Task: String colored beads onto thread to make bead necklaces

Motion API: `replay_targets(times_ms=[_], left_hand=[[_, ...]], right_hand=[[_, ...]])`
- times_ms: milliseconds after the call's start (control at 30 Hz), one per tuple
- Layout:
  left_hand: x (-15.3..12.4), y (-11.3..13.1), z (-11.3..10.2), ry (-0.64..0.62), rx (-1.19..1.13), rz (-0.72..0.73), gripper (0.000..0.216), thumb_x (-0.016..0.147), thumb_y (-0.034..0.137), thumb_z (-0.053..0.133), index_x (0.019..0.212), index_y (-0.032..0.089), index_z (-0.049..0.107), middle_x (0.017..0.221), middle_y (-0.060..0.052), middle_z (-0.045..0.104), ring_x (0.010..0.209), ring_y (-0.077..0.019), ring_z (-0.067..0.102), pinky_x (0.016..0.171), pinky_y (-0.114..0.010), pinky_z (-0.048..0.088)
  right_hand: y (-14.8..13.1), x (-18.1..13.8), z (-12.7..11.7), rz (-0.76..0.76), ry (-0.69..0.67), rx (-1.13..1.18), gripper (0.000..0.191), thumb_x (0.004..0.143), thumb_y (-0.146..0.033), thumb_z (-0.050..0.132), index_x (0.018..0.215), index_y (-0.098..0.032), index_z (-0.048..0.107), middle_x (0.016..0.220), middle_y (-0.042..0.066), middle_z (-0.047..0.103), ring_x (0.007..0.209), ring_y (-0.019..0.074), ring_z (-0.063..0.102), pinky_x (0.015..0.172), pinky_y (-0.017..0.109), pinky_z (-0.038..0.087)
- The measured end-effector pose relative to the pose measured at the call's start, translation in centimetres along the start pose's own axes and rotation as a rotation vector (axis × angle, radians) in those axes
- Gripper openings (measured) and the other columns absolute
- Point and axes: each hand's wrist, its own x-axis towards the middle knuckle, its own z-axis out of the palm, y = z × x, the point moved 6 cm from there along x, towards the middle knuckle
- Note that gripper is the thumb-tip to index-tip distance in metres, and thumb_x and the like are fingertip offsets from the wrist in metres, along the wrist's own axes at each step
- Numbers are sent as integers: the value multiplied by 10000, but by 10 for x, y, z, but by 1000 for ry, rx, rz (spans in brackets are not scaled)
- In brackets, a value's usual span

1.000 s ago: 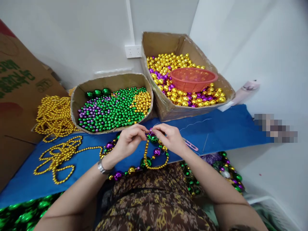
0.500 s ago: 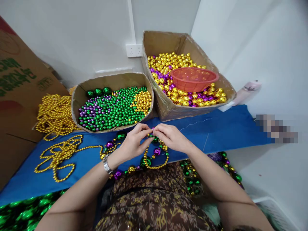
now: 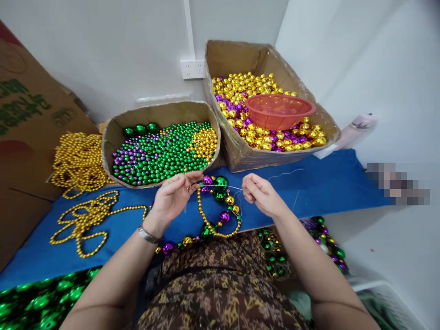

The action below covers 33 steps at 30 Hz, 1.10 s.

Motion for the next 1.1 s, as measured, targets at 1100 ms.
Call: replay_targets(times_ms=[1100], left_hand=[[15,-23,23,-178,482,-212,454,786,521,657,1054,160,713,753,-15,581,616,-97,462,547,-226,392]], right_hand=[[-55,14,-4,-390,111,-485,334,969,-462,450,840,-210,628,899,37,655,831,150,604,803,308,477]])
